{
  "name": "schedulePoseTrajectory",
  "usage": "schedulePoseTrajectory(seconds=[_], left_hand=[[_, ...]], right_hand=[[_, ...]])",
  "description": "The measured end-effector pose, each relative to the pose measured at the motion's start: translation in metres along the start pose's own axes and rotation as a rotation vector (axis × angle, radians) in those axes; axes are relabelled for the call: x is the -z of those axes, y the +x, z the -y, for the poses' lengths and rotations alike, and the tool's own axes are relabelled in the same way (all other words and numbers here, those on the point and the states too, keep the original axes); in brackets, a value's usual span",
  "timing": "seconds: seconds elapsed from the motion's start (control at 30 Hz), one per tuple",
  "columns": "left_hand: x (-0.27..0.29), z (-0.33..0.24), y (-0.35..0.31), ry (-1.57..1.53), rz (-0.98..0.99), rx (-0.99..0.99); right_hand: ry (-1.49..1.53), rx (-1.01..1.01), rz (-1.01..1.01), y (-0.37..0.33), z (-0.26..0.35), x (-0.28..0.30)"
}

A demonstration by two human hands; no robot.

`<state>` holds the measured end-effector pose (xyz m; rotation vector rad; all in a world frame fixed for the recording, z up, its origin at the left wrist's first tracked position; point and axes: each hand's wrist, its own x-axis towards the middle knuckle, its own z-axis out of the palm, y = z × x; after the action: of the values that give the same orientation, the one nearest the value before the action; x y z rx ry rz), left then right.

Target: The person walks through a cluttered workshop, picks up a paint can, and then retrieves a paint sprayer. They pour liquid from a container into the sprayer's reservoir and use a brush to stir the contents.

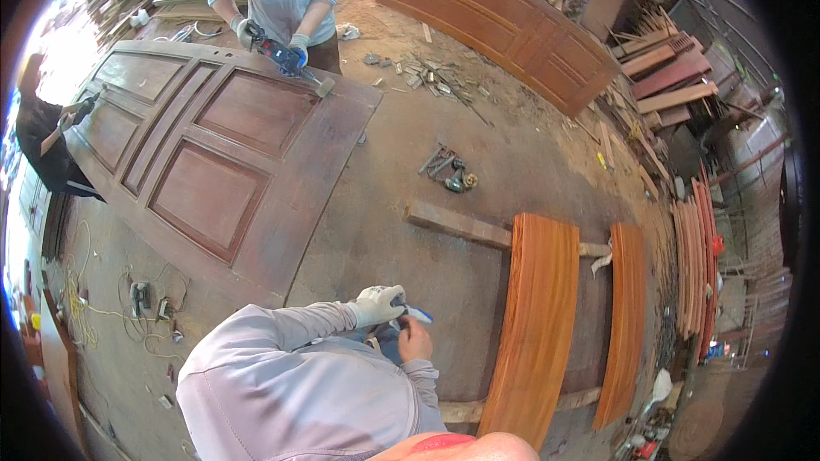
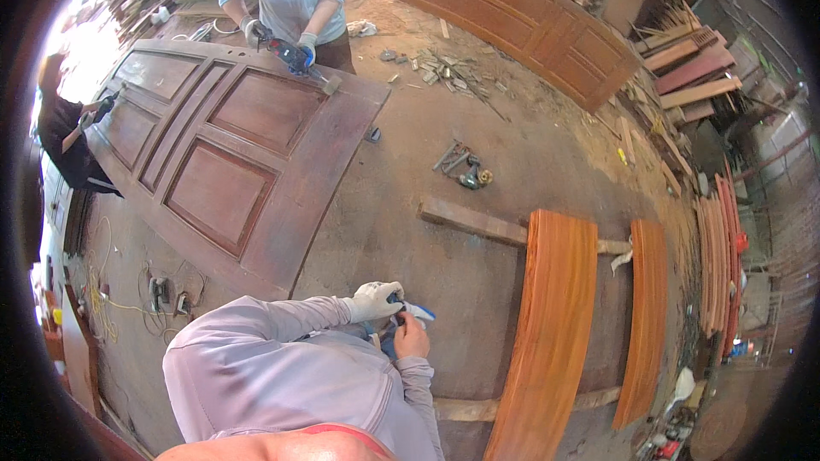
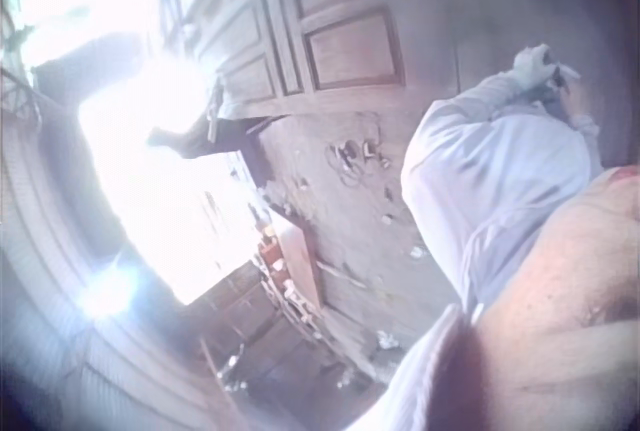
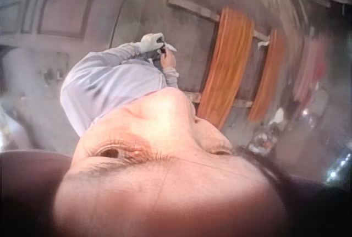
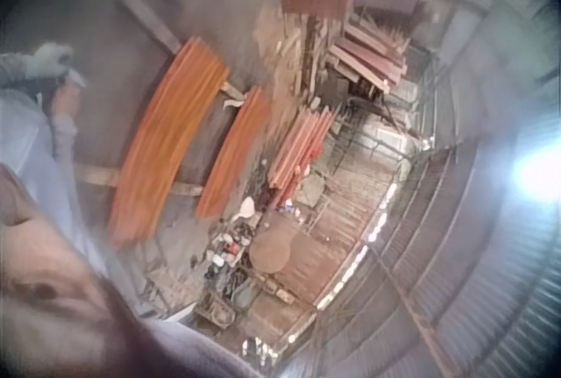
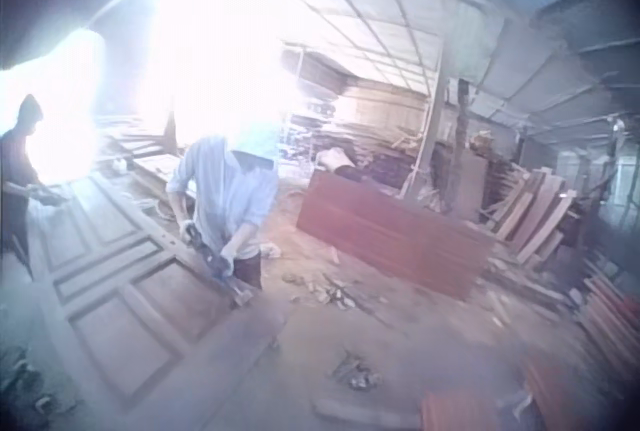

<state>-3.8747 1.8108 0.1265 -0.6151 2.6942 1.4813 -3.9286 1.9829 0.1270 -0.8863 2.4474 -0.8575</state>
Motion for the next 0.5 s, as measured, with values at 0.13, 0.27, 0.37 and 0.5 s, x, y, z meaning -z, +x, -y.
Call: schedulePoseTrajectory(seconds=[0.13,0.27,0.37,0.5], left_hand=[[0.002,-0.002,0.05,0.033,0.003,0.091],[0.01,-0.021,0.097,0.045,-0.096,0.309],[-0.007,-0.007,0.136,-0.156,-0.262,0.385],[-0.028,0.001,0.198,-0.334,-0.456,0.557]], right_hand=[[-0.002,0.058,0.196,0.05,-0.011,0.027],[0.105,0.261,0.076,0.13,-0.016,0.095],[0.265,0.399,-0.06,0.19,0.005,0.175],[0.437,0.801,-0.333,0.24,0.036,0.313]])
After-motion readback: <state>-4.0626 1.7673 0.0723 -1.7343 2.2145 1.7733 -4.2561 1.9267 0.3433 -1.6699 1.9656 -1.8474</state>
